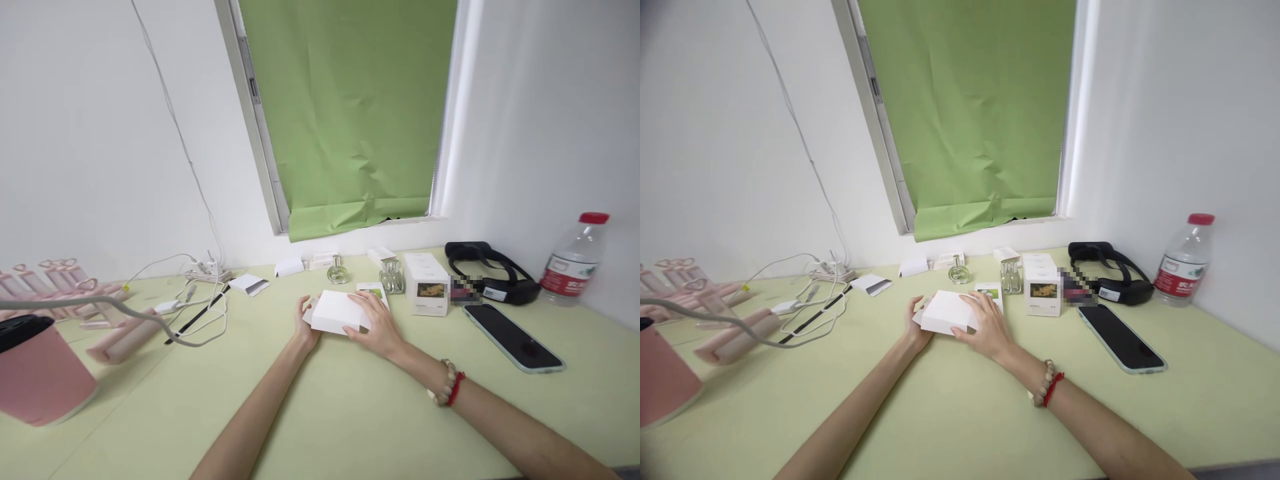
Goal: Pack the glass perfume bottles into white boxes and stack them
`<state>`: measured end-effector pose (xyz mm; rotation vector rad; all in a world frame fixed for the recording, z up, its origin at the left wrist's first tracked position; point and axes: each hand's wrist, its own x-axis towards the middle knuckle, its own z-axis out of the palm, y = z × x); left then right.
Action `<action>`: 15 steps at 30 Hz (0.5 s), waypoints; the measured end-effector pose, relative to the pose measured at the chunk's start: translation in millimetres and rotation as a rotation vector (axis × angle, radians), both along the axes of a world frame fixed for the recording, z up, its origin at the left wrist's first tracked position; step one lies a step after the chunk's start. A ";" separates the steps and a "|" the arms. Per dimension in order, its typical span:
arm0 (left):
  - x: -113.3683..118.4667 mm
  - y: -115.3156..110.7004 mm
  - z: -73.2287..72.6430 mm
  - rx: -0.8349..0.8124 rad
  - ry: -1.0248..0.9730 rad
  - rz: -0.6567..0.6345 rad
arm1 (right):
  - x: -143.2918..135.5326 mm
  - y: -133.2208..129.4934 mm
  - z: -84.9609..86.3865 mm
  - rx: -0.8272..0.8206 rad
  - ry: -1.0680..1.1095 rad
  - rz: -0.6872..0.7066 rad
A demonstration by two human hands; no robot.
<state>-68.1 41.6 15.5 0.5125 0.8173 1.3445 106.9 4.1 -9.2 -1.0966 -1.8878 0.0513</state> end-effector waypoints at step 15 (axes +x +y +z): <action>9.0 -9.0 4.2 0.074 -0.033 -0.109 | 1.2 0.2 -2.0 -0.035 -0.016 0.038</action>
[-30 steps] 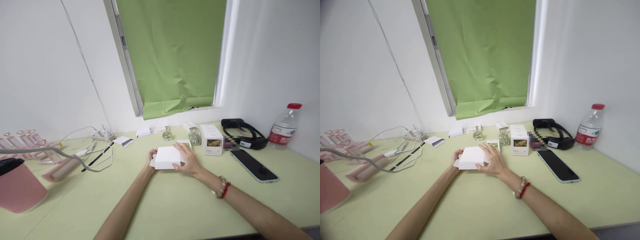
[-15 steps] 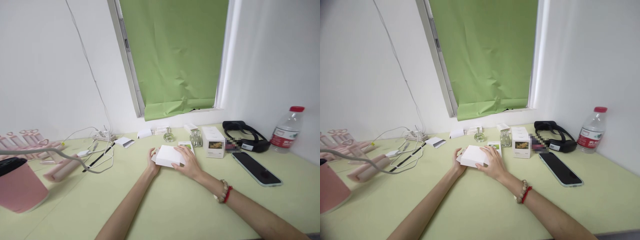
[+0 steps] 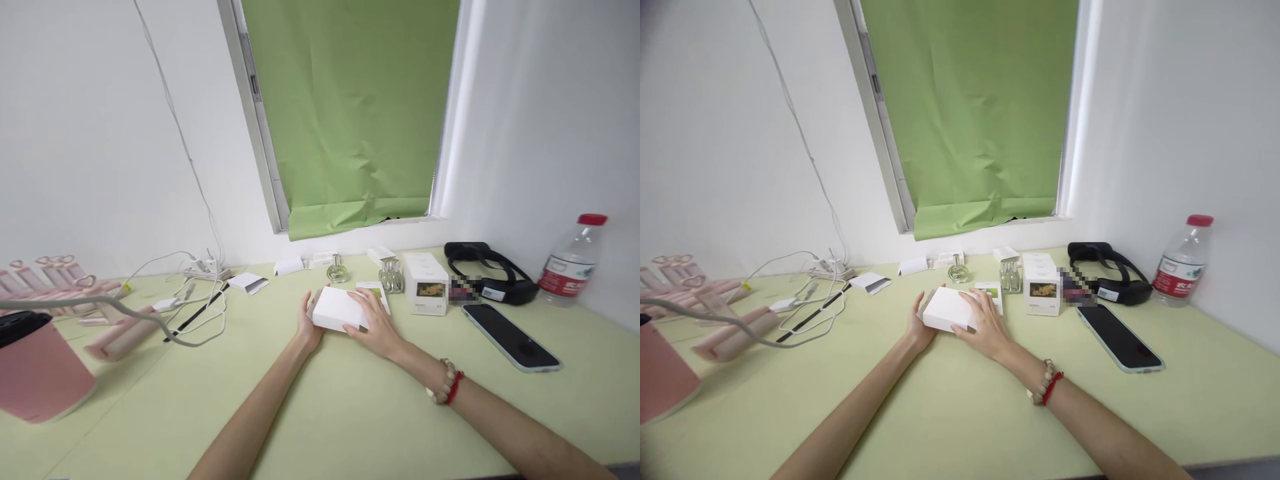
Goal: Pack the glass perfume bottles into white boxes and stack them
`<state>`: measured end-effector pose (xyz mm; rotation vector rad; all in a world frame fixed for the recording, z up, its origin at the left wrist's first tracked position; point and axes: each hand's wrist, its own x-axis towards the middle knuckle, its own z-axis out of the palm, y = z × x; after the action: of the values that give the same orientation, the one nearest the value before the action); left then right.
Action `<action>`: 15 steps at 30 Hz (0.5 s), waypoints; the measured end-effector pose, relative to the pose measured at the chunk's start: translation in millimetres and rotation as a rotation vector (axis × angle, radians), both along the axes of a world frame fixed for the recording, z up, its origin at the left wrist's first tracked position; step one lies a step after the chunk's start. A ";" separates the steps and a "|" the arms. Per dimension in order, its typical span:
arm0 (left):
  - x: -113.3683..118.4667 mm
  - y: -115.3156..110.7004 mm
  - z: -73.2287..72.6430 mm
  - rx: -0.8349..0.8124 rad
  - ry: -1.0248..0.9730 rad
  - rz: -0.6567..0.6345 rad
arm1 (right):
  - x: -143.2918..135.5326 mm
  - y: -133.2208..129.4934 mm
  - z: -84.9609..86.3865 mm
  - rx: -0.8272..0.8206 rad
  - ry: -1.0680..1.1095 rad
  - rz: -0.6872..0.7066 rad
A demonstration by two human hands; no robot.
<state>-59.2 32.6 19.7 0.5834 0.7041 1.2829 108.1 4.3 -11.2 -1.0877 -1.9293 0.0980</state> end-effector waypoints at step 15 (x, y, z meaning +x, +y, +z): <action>42.5 -40.8 4.9 0.079 0.050 -0.227 | -5.8 -7.6 -1.5 0.010 0.004 -0.020</action>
<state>-16.6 -8.2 24.6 0.7411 0.6114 1.0913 102.3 -3.3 -12.7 -1.0994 -1.9135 0.0795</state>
